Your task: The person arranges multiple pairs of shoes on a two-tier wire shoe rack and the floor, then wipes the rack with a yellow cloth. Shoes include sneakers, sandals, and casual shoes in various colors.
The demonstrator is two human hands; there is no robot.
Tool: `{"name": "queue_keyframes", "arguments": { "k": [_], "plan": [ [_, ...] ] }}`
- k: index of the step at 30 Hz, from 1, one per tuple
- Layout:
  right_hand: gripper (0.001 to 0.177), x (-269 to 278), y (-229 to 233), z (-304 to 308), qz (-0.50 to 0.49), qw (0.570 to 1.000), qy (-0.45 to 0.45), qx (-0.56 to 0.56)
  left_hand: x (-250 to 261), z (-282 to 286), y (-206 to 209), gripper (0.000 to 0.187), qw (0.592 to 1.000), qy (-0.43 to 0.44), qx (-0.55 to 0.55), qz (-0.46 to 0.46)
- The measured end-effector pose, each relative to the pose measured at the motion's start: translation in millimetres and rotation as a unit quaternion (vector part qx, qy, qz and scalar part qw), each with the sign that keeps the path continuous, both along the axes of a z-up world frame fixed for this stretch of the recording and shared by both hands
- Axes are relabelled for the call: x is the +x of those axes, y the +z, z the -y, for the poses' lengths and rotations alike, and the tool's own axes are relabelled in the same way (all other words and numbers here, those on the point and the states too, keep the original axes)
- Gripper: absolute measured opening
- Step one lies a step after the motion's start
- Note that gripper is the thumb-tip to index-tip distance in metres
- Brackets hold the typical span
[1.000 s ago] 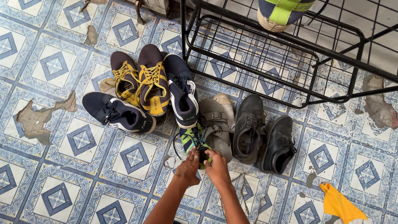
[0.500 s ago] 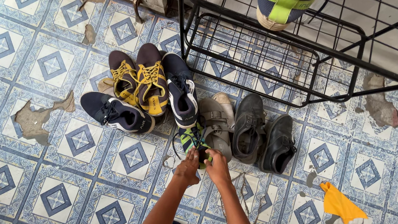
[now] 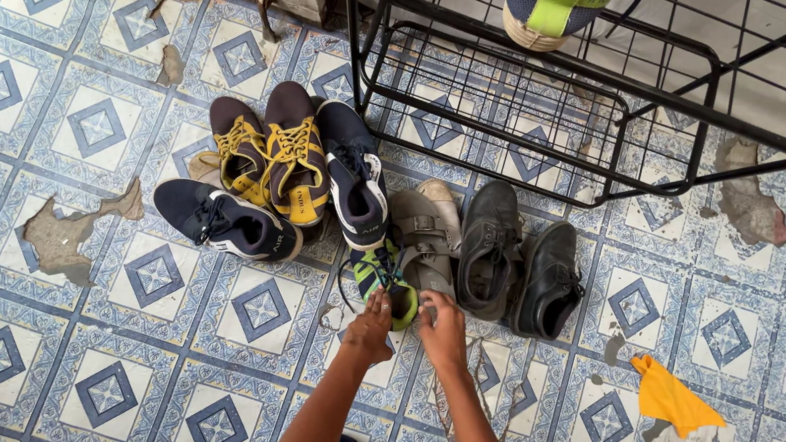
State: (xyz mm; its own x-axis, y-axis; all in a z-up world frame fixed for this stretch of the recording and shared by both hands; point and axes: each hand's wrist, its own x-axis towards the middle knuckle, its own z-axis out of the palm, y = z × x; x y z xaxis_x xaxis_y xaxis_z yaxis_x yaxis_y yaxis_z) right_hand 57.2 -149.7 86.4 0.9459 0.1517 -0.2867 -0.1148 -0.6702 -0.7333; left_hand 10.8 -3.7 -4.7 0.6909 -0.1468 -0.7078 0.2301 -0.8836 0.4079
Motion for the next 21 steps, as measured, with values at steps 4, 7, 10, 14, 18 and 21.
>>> {"name": "queue_keyframes", "arguments": {
  "k": [4, 7, 10, 14, 18, 21],
  "plan": [
    [0.029, 0, 4, 7, 0.019, 1.000, -0.011, -0.001, -2, 2, 0, 0.114, 1.000, 0.017, -0.002, -0.007],
    [0.027, 0, 7, 13, -0.011, 0.999, -0.050, -0.010, 0, 2, -5, 0.113, 1.000, -0.002, 0.005, 0.002],
    [0.027, 0, 6, 22, -0.102, 0.988, -0.114, 0.001, -1, 3, -7, 0.113, 1.000, -0.001, 0.002, 0.006],
    [0.024, -2, 0, 47, 0.044, 0.995, -0.090, -0.031, -2, 3, -5, 0.112, 1.000, 0.006, -0.001, -0.003],
    [0.022, -6, -4, 74, 0.051, 0.990, -0.127, -0.034, -1, 3, -11, 0.110, 1.000, -0.017, 0.012, 0.008],
    [0.022, -9, -15, 98, 0.082, 0.986, -0.140, -0.039, -1, 3, -9, 0.110, 1.000, -0.018, 0.015, 0.004]
  ]
}}
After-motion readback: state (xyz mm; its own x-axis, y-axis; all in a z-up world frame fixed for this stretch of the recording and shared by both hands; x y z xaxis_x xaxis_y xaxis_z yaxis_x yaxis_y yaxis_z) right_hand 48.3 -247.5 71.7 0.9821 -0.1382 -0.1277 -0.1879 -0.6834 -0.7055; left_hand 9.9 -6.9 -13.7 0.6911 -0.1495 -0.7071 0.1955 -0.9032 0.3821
